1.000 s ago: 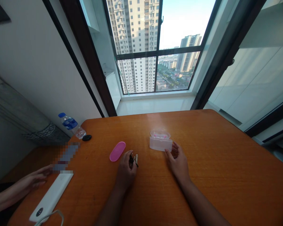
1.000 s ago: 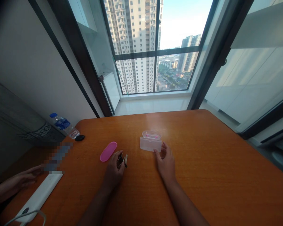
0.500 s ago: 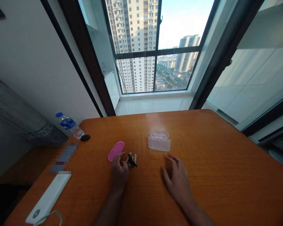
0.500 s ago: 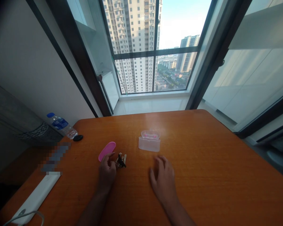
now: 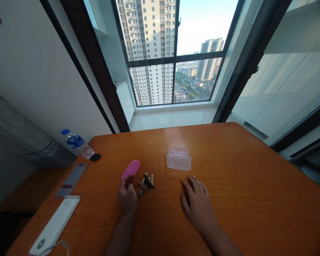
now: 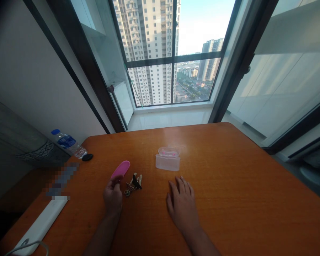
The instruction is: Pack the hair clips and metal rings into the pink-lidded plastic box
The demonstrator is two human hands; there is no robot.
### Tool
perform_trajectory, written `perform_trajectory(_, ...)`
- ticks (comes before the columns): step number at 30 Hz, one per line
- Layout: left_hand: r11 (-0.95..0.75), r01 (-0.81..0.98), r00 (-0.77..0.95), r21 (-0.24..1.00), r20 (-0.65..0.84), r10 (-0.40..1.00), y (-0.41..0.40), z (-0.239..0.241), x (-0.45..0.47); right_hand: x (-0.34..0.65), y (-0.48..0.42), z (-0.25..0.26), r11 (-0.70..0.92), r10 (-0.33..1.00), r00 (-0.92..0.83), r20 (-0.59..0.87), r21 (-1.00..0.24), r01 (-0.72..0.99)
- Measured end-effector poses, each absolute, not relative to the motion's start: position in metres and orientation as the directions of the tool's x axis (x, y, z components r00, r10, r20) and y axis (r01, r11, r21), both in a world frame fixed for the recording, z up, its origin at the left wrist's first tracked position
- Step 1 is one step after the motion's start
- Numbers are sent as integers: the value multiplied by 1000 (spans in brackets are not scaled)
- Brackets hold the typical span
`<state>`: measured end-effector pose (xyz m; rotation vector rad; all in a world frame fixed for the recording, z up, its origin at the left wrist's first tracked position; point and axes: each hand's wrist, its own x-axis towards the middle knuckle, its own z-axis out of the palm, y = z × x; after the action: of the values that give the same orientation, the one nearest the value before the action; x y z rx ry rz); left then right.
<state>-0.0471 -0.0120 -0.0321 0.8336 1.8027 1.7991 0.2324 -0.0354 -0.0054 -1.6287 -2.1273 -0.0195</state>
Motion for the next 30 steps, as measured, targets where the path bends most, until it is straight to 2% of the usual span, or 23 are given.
perform_trajectory(10, -93, 17, -740, 996, 75, 669, -10, -37, -52, 232, -36, -2, 305, 912, -189, 364, -294, 906)
perform_trajectory(20, -104, -2, -725, 995, 70, 685, -13, -35, -53, 233, -38, -4, 309, 911, -210, 355, -248, 918)
perform_trajectory(23, -106, 2, -723, 994, 75, 687, -13, -35, -53, 233, -38, -7, 304, 912, -183, 368, -306, 902)
perform_trajectory(27, -117, 6, -718, 993, 85, 691, -11, -35, -53, 235, -21, -5, 214, 915, -2, 403, -481, 850)
perform_trajectory(30, -119, 9, -718, 993, 90, 690, -10, -35, -53, 241, 6, 2, 216, 912, 38, 408, -557, 802)
